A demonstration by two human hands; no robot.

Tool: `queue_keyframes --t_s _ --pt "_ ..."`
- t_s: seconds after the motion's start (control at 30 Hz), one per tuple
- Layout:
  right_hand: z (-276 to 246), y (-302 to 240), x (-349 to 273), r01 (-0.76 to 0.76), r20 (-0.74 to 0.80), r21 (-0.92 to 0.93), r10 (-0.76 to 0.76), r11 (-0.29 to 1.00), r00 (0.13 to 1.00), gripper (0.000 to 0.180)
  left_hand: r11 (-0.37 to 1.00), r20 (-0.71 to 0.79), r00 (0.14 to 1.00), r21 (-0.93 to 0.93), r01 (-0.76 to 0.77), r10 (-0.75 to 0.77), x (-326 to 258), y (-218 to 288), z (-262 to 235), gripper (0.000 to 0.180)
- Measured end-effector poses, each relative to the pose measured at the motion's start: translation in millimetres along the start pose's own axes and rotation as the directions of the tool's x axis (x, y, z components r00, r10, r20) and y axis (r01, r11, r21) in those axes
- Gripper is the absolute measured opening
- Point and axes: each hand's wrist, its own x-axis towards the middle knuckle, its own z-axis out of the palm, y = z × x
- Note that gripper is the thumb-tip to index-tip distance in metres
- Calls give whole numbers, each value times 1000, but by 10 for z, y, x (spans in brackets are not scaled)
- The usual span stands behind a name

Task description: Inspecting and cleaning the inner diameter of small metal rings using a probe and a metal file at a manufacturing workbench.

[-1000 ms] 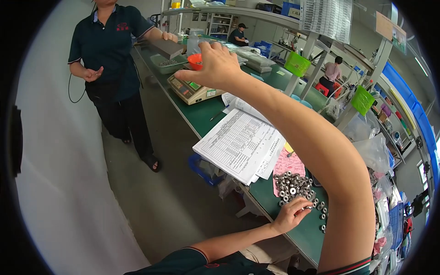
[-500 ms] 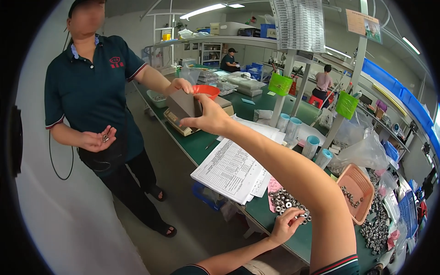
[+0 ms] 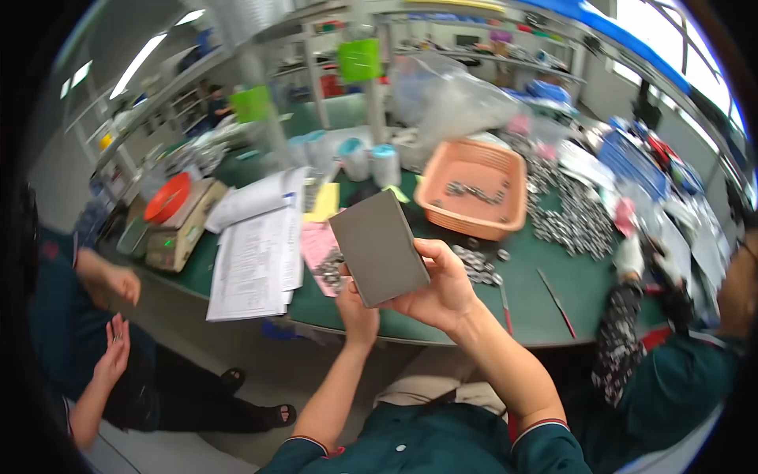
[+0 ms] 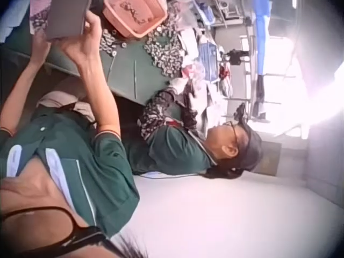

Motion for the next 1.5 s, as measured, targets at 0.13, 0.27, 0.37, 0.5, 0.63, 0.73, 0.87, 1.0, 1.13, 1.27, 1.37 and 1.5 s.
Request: queue_keyframes --t_s 0.13,0.27,0.37,0.5,0.63,0.73,0.87,1.0,1.13,1.27,1.37,1.5 --pt "-456 -124 -815 249 -70 128 -241 960 968 64 910 226 938 -265 320 -264 23 13 499 18" --pt "-644 -223 -1385 422 -210 21 -409 906 888 64 638 552 705 -356 682 -446 18 69 1003 21" --pt "-745 -219 -1748 458 -351 -435 -614 775 706 69 401 713 500 -325 857 -492 -8 -29 1258 23" --pt "-734 -228 -2016 138 -274 -923 -864 360 423 74 284 770 358 -236 929 -529 -63 -160 1490 25" --pt "-847 -236 -1981 -151 -173 -980 -936 132 305 68 271 800 306 -186 944 -517 -57 -199 1590 23" --pt "-940 -252 -1861 -349 -125 -937 -951 20 282 63 313 752 310 -145 939 -582 -29 -214 1635 24" --pt "-970 -280 -1645 -483 65 -847 -945 -222 320 65 361 725 344 -141 922 -596 2 -304 1620 26" --pt "-939 -358 -1463 -423 138 -844 -896 -330 423 63 389 721 370 -149 909 -586 -60 -314 1586 27" --pt "-1070 -316 -1415 -391 130 -868 -900 -307 416 64 404 709 427 -215 889 -562 -47 -369 1589 21" --pt "-1199 -381 -1405 -474 126 -831 -928 -292 351 64 412 716 445 -237 880 -538 -83 -358 1564 18" --pt "-1068 -278 -1371 -373 180 -847 -863 -380 471 64 380 701 379 -165 910 -604 -20 -386 1574 20" --pt "-1188 -471 -1402 -482 160 -811 -918 -332 363 64 389 737 430 -243 889 -521 -47 -387 1580 21"
